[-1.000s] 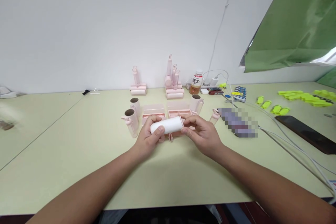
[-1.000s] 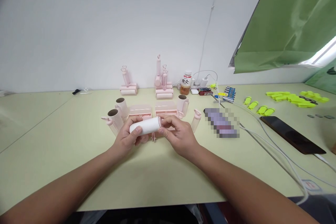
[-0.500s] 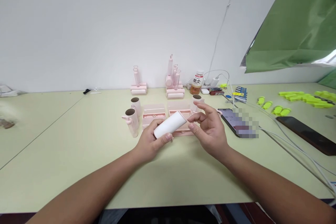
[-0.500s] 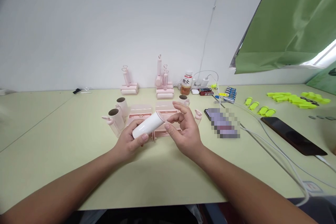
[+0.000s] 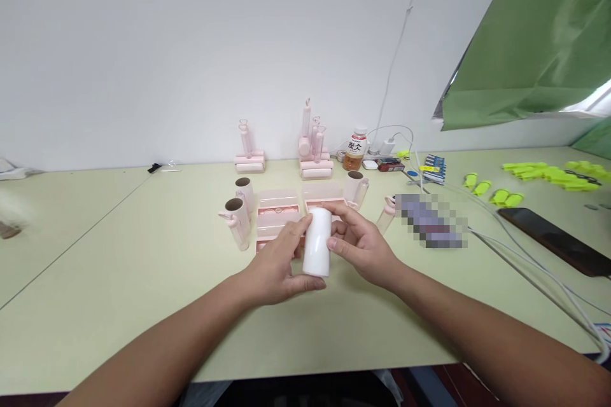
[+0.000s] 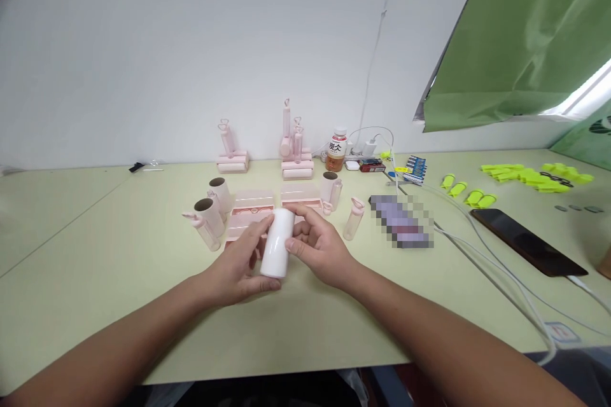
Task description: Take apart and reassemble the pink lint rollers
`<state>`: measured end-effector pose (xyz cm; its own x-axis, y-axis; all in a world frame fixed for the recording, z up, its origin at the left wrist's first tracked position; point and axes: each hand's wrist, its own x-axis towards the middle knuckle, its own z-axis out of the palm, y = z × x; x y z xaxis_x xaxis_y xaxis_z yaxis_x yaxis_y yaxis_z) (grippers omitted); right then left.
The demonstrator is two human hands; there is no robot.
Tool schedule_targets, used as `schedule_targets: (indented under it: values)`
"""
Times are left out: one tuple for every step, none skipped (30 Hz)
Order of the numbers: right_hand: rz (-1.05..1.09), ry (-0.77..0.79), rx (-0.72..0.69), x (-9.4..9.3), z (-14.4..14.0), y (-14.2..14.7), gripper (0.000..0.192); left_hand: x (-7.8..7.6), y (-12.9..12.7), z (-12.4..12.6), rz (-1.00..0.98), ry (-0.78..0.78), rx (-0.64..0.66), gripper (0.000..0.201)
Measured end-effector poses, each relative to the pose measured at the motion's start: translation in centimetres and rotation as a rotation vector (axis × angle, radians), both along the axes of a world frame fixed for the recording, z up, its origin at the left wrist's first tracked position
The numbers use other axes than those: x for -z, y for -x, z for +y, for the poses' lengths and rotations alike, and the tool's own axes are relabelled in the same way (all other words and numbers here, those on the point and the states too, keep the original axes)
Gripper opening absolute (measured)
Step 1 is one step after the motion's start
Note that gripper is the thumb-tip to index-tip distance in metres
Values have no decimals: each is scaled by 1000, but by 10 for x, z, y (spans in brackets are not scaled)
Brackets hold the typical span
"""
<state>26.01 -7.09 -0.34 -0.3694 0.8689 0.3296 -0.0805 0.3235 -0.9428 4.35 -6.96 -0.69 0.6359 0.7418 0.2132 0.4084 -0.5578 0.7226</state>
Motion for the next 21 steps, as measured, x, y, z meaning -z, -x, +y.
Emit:
schedule_targets:
  values:
    - [-28, 5, -34, 1, 0, 0, 48, 0, -1, 0, 2, -34, -29, 118]
    - [-55, 6, -64, 1, -1, 0, 49, 0, -2, -1, 7, -63, -35, 123]
    - [-81, -2, -81, 1, -2, -1, 50, -1, -2, -2, 15, -85, -26, 124]
    - [-117, -21, -77, -1, -2, -2, 52, -1, -2, -2, 20, -100, -12, 123]
    - [-177, -57, -47, -5, -2, -4, 52, -2, -2, -3, 10, -109, -3, 119]
    - [-263, -116, 4, -10, -2, -8, 51, -2, -1, -3, -23, -115, -3, 114]
    - [-383, -184, 67, -17, -1, -13, 48, -2, 0, -3, -80, -123, -14, 110]
    - [-528, -268, 134, -25, 0, -18, 41, -2, 1, -2, -151, -133, -33, 107]
    - [-674, -343, 199, -33, 1, -25, 32, -1, 1, -1, -225, -142, -54, 104]
    - [-825, -362, 226, -40, 2, -32, 23, 1, 2, 1, -293, -144, -75, 101]
    - [-970, -349, 225, -46, 4, -39, 19, 2, 3, 3, -354, -136, -97, 99]
    - [-1108, -300, 203, -50, 5, -45, 19, 4, 3, 4, -403, -119, -120, 96]
    - [-1229, -230, 158, -52, 6, -49, 19, 6, 3, 5, -442, -98, -142, 95]
    - [-1324, -163, 106, -52, 6, -53, 20, 7, 3, 7, -473, -77, -158, 94]
    - [-1391, -109, 58, -51, 6, -54, 24, 8, 3, 7, -495, -61, -168, 94]
    - [-1432, -75, 23, -49, 7, -55, 29, 9, 3, 8, -506, -50, -172, 94]
    - [-1451, -65, 7, -46, 6, -53, 32, 10, 3, 8, -510, -41, -169, 94]
    - [-1459, -67, 7, -44, 6, -52, 33, 11, 3, 8, -510, -30, -158, 94]
    - [-1468, -70, 21, -43, 6, -49, 30, 11, 3, 8, -510, -18, -143, 95]
    - [-1480, -70, 38, -42, 6, -47, 24, 11, 3, 9, -509, -7, -127, 95]
    - [-1490, -69, 53, -42, 6, -45, 18, 12, 3, 9, -510, 1, -117, 94]
